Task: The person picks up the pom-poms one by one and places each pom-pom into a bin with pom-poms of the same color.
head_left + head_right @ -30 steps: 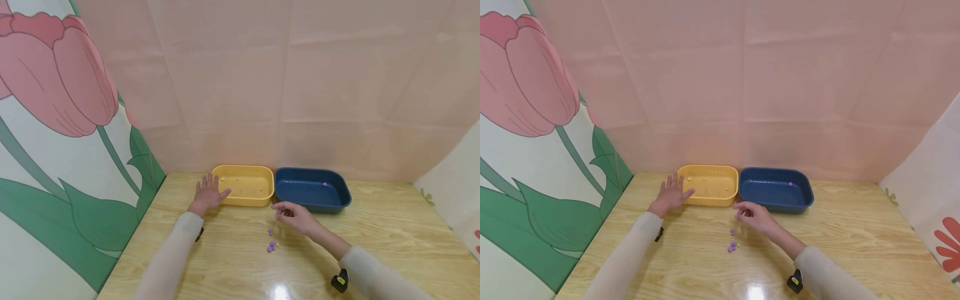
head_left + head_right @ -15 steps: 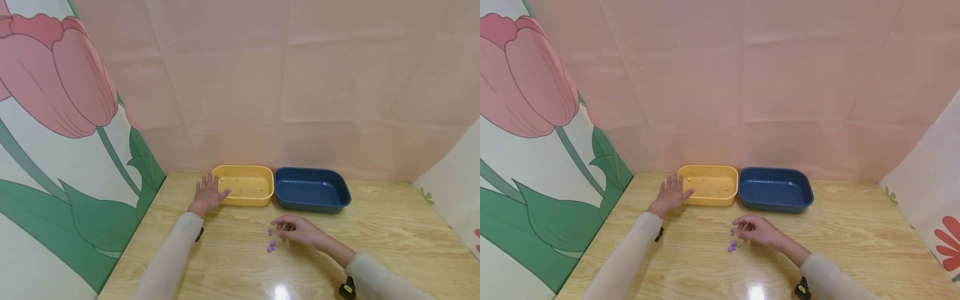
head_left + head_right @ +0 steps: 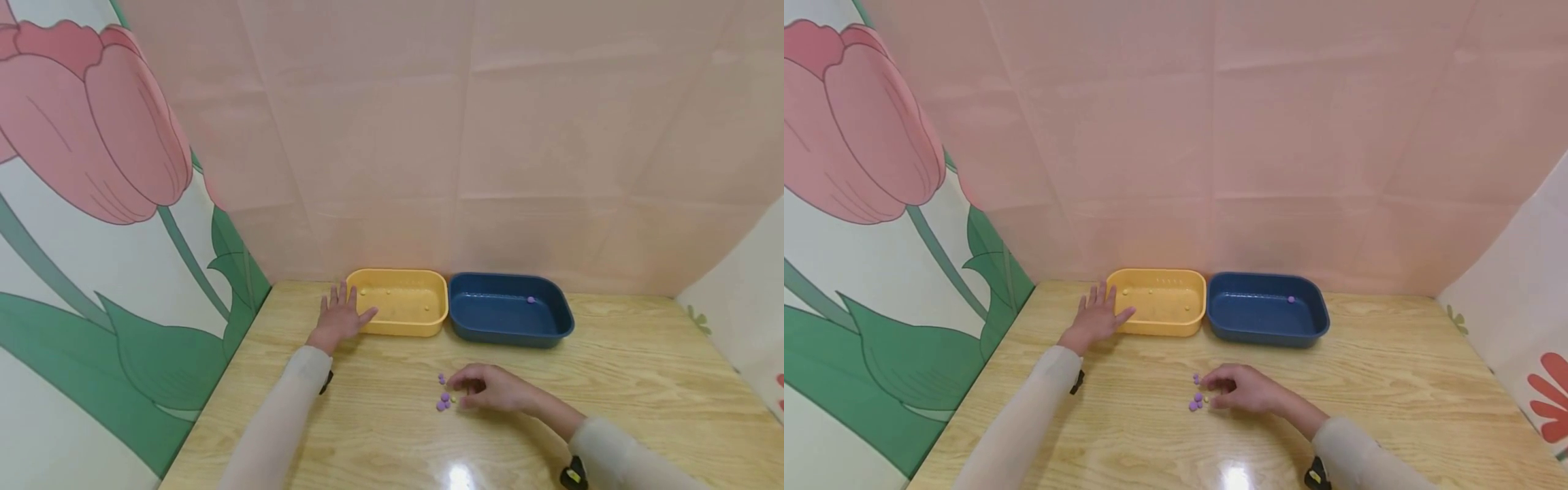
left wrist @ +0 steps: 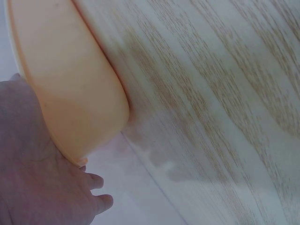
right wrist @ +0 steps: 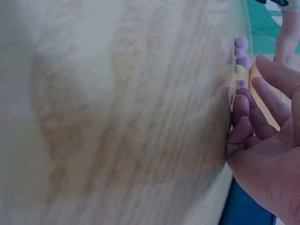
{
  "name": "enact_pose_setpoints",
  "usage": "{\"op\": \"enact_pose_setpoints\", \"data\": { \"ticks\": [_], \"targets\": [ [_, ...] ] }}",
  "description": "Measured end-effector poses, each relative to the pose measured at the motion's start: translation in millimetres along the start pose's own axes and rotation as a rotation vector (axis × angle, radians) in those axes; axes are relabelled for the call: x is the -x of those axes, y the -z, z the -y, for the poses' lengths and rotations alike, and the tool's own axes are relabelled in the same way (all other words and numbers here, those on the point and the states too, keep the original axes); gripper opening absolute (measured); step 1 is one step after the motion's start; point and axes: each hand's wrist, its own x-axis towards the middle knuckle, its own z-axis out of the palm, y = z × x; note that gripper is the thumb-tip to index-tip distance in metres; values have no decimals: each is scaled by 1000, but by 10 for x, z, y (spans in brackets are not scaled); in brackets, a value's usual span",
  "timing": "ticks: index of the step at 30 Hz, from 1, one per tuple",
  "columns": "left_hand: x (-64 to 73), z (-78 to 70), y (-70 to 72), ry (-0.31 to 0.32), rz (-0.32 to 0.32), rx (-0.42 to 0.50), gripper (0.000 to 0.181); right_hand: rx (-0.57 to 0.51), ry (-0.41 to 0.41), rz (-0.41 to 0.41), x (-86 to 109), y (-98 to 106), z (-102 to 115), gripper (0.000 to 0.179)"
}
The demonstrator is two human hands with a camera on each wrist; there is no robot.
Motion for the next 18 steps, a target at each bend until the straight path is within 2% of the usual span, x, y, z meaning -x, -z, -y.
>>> {"op": "enact_pose_setpoints", "data": {
  "ticks": [8,18],
  "targets": [
    [0,-2,2,-2,2,-11,94,69,112,-37,3,-62,-45,31],
    [5,-9,-6,3,2,1,92,160,132,-73,-24,-126,-29,24]
  ]
}}
